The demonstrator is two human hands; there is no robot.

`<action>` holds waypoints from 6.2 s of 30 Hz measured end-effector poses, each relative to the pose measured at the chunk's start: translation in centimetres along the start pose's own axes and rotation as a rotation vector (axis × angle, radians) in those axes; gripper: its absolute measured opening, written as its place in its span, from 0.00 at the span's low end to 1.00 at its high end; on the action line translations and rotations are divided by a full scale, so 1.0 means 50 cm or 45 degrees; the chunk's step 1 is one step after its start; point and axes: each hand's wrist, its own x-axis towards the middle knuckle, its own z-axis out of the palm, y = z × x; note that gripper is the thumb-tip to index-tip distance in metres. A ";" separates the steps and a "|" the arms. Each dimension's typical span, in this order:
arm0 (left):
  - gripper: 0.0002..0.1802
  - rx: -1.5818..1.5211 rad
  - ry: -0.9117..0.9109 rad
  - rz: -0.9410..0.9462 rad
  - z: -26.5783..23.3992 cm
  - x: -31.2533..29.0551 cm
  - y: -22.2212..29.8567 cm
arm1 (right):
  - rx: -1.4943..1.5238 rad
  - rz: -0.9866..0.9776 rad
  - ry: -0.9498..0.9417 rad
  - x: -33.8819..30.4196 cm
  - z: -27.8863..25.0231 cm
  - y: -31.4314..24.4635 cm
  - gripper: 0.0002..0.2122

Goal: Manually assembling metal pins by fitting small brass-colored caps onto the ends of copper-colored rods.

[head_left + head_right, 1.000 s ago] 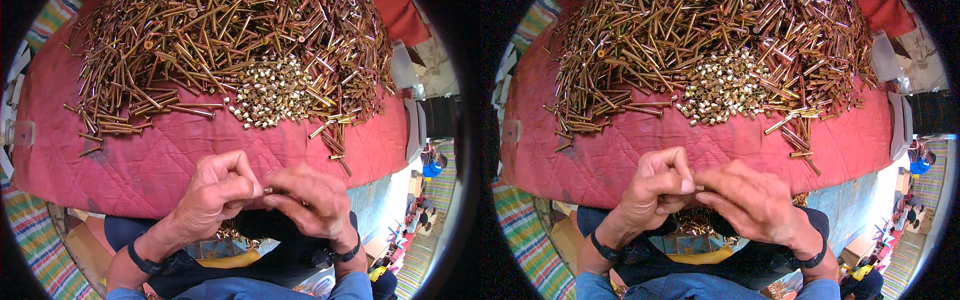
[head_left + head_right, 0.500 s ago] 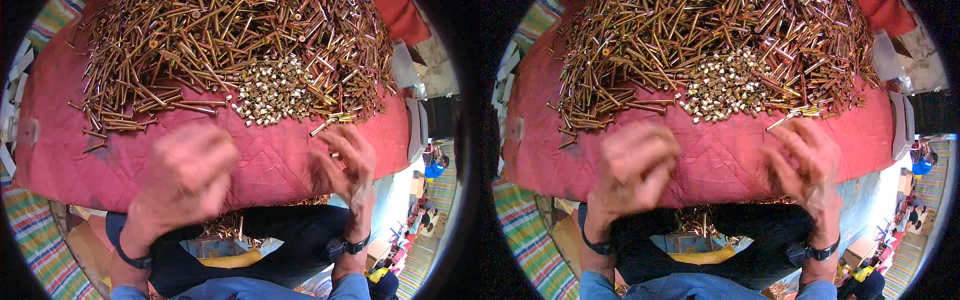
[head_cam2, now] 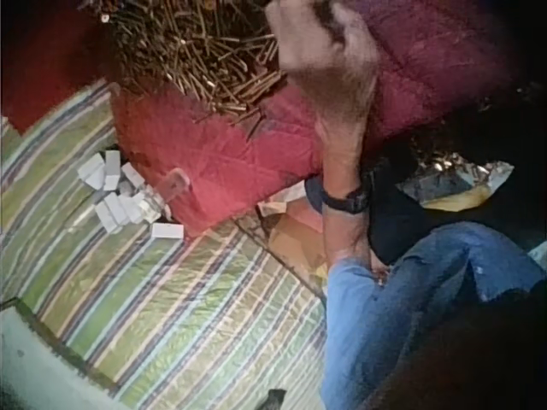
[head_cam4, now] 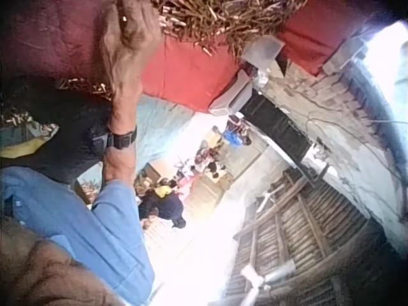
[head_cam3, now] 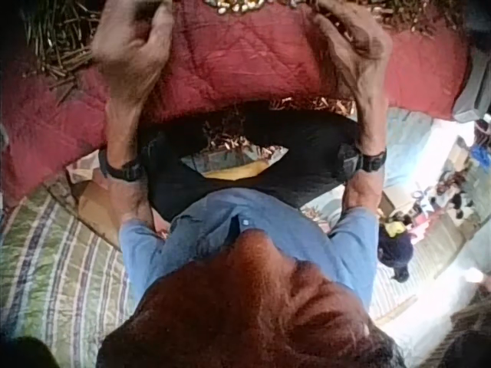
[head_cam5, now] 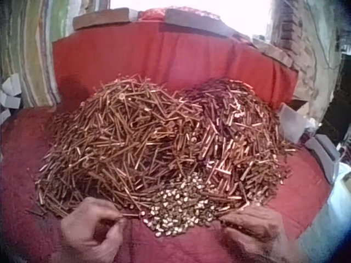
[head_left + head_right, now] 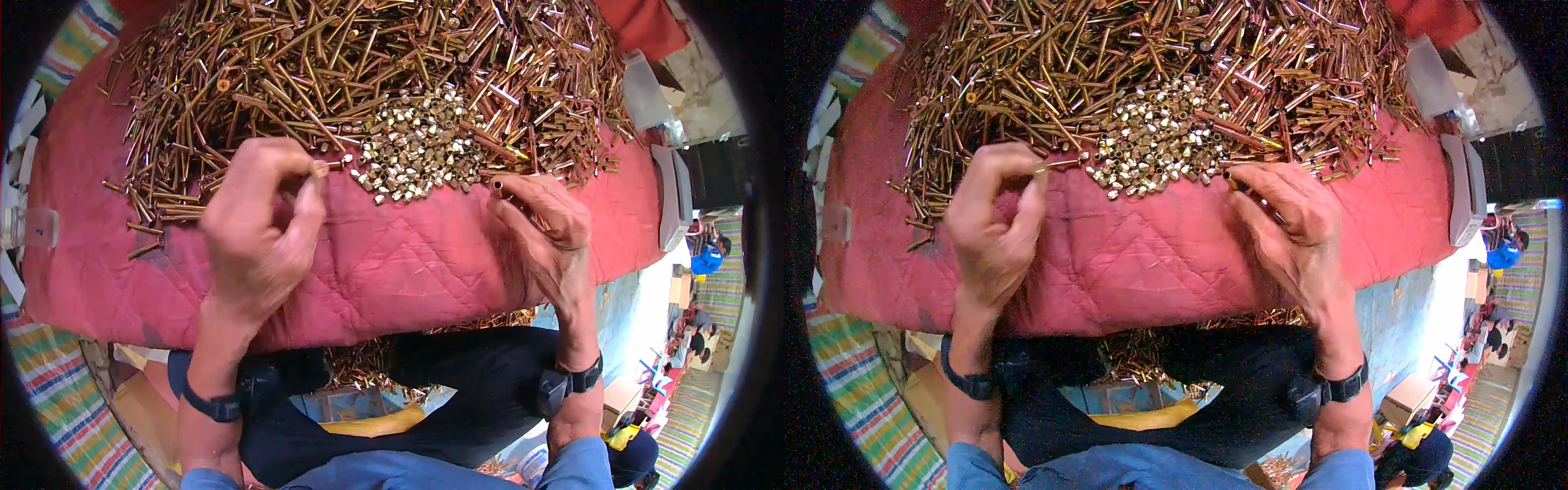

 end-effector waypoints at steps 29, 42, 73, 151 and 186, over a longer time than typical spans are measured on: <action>0.17 -1.621 -0.771 -1.407 0.029 -0.048 0.105 | 0.363 -0.228 -0.273 -0.018 0.041 -0.175 0.14; 0.17 -1.822 -0.723 -1.476 0.017 -0.061 0.088 | -0.098 -0.057 0.007 0.019 0.054 -0.047 0.10; 0.03 -1.605 -0.565 -1.622 0.002 -0.047 0.094 | -0.317 0.049 -0.483 -0.015 0.011 -0.064 0.09; 0.02 -1.973 -0.779 -1.558 0.011 -0.074 0.096 | 0.383 -0.247 -0.407 -0.032 0.014 -0.168 0.11; 0.04 -2.053 -0.795 -1.714 0.006 -0.063 0.091 | 0.316 -0.450 -0.371 -0.025 0.008 -0.157 0.14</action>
